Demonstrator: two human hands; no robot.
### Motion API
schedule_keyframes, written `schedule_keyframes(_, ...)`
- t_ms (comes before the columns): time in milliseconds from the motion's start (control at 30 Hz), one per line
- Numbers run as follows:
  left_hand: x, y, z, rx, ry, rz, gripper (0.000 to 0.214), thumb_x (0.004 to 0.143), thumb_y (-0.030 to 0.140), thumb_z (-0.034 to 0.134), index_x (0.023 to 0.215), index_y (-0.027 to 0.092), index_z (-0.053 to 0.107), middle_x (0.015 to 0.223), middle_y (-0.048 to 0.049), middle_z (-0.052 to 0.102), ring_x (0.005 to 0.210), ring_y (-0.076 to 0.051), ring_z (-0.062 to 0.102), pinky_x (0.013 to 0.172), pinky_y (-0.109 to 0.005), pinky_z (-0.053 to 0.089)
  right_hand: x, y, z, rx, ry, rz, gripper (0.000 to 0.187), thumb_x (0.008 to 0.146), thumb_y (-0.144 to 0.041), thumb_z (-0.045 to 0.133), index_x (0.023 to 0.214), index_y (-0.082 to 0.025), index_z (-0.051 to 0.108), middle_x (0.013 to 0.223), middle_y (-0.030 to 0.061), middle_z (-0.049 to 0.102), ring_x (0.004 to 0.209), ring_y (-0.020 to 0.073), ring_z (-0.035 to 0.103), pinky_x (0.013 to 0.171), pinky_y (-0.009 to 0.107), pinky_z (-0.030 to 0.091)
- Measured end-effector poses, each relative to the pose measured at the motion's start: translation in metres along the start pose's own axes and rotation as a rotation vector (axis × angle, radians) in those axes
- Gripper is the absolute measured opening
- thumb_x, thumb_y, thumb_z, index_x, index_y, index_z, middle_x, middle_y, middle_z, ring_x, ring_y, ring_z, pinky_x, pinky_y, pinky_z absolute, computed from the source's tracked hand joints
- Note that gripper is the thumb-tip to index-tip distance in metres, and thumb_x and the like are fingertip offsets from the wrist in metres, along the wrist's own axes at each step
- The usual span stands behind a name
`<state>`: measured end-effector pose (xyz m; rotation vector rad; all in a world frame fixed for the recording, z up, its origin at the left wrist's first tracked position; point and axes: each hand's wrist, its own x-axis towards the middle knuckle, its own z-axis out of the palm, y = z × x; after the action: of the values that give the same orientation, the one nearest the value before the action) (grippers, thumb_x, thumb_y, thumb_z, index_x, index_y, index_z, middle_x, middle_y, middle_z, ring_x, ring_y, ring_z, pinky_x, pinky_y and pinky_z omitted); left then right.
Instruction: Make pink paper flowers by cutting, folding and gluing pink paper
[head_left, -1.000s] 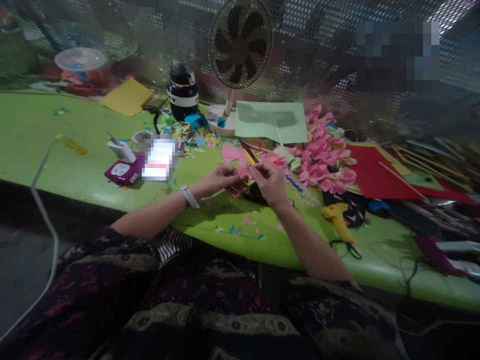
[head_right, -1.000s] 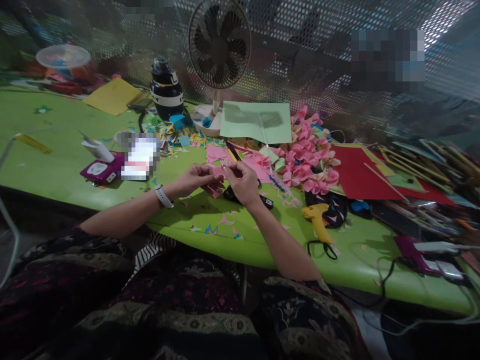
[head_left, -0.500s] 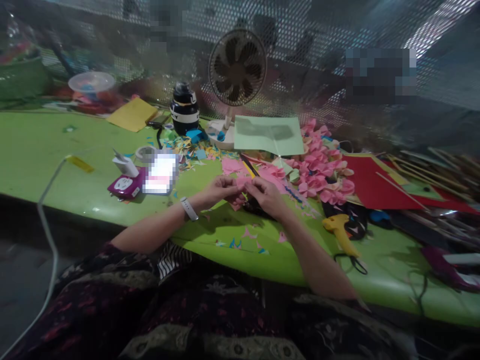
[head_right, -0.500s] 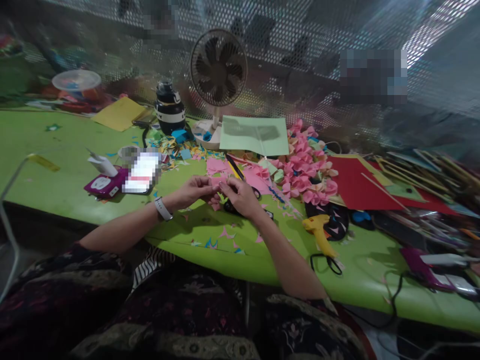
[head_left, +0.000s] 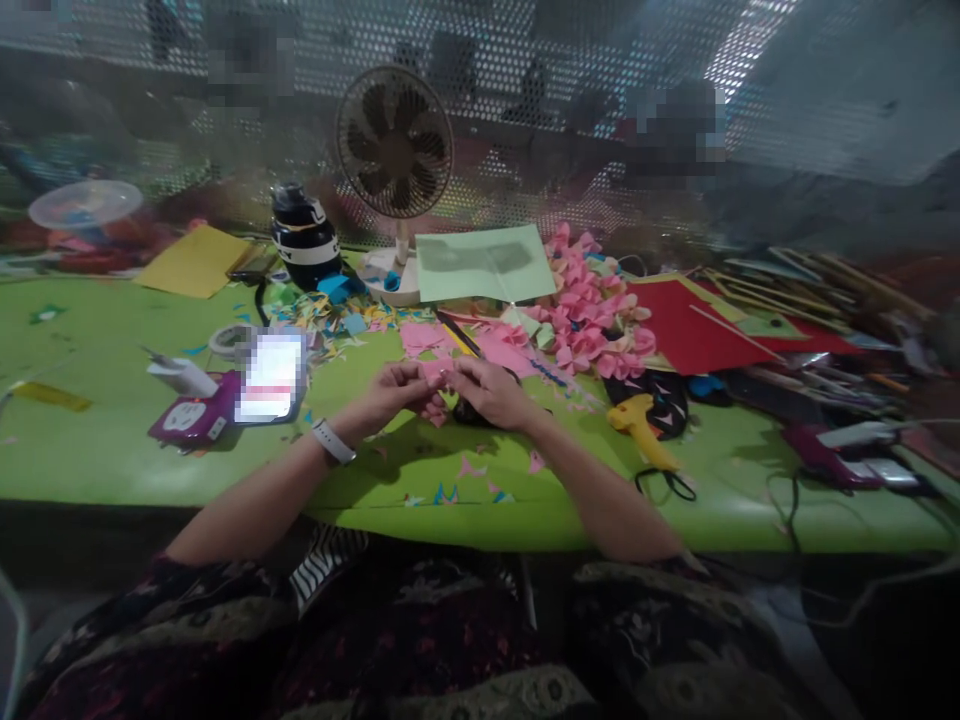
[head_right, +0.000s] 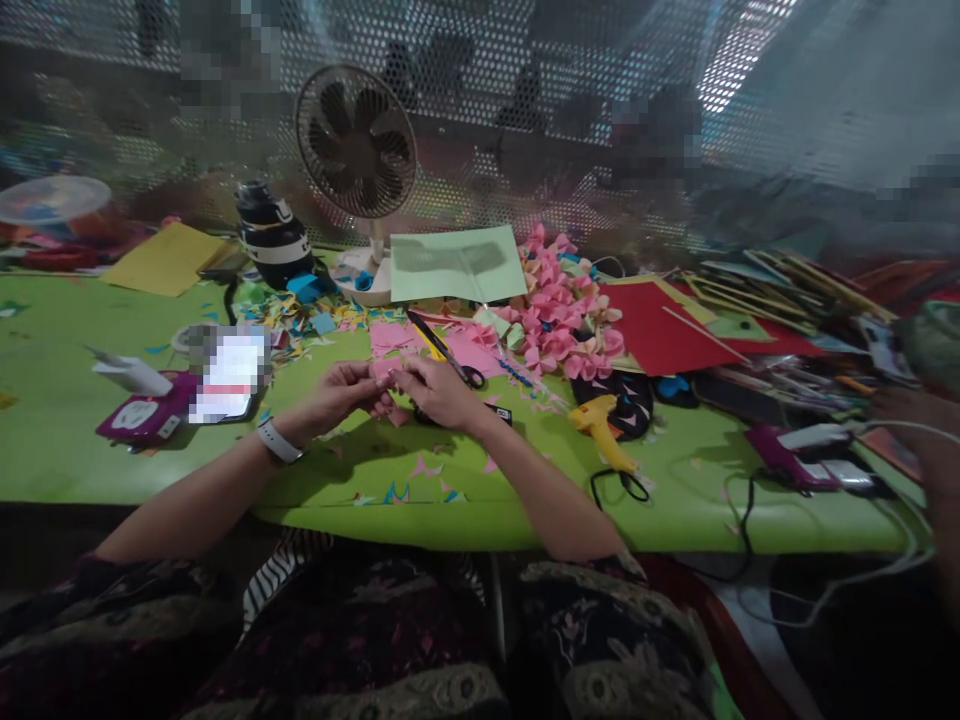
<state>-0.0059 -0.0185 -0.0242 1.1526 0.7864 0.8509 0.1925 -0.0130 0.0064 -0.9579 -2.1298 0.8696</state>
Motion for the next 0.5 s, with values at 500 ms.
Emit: schedule_keyframes(500,-0.0037,-0.0009,-0.0016,0.118,-0.126,-0.041,0.049,0.07,0.056,0.083,0.084,0.011,0.07,0.081,-0.0094,0.078,0.062,-0.014,0.072,0.057,-0.021,0.058,-0.002,-0.0045,0.009,-0.045,0.073,-0.052,0.043,0.098,-0.046,0.045,0.063,-0.023,0.037,0.064,-0.0014,0.045,0.064,0.0144,0.044,0.063,0.029,0.034)
